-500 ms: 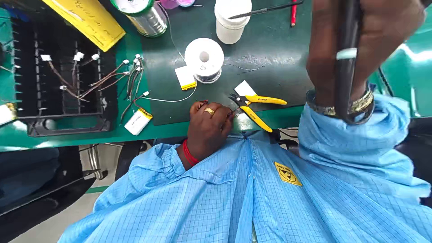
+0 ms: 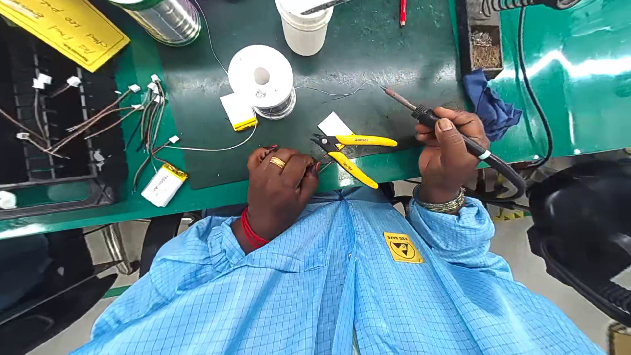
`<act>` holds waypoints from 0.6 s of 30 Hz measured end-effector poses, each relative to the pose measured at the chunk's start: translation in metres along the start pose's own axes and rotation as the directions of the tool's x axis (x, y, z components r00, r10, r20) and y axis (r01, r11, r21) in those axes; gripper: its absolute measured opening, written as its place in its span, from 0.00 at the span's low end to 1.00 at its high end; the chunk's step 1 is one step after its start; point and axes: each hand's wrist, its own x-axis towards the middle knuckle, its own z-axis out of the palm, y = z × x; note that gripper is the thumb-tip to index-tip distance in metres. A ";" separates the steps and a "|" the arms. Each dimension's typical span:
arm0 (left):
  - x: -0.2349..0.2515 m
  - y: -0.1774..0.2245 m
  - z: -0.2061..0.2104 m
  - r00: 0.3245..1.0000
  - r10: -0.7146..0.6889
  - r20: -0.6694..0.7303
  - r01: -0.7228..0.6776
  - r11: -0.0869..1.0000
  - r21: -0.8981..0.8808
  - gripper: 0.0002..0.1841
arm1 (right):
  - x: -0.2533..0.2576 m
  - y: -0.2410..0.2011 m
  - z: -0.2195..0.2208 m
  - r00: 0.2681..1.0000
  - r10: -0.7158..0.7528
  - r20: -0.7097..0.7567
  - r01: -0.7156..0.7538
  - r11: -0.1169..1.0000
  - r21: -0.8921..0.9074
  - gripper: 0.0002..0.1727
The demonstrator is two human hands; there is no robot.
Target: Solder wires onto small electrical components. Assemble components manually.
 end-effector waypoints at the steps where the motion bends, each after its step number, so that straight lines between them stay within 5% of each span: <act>1: 0.000 0.000 0.000 1.000 -0.001 0.001 0.001 1.000 -0.003 0.12 | 0.000 0.000 0.001 1.000 0.015 -0.008 -0.014 1.000 0.027 0.10; 4: 0.000 0.001 -0.001 1.000 -0.011 0.007 0.011 1.000 -0.002 0.13 | 0.003 -0.002 0.000 1.000 0.023 -0.008 -0.022 0.998 0.051 0.11; 9: 0.000 0.000 0.001 1.000 -0.009 0.011 0.009 1.000 0.003 0.14 | 0.036 -0.009 -0.033 0.988 -0.100 -0.114 0.068 0.965 -0.253 0.07; 14: -0.001 -0.002 0.000 1.000 0.010 0.009 -0.010 1.000 0.008 0.14 | 0.086 0.004 -0.068 0.903 0.036 -0.428 -0.135 0.970 -0.202 0.05; 18: -0.001 -0.001 0.000 1.000 0.004 0.013 -0.004 1.000 0.010 0.14 | 0.092 0.011 -0.072 0.891 0.080 -0.447 -0.212 0.944 -0.254 0.05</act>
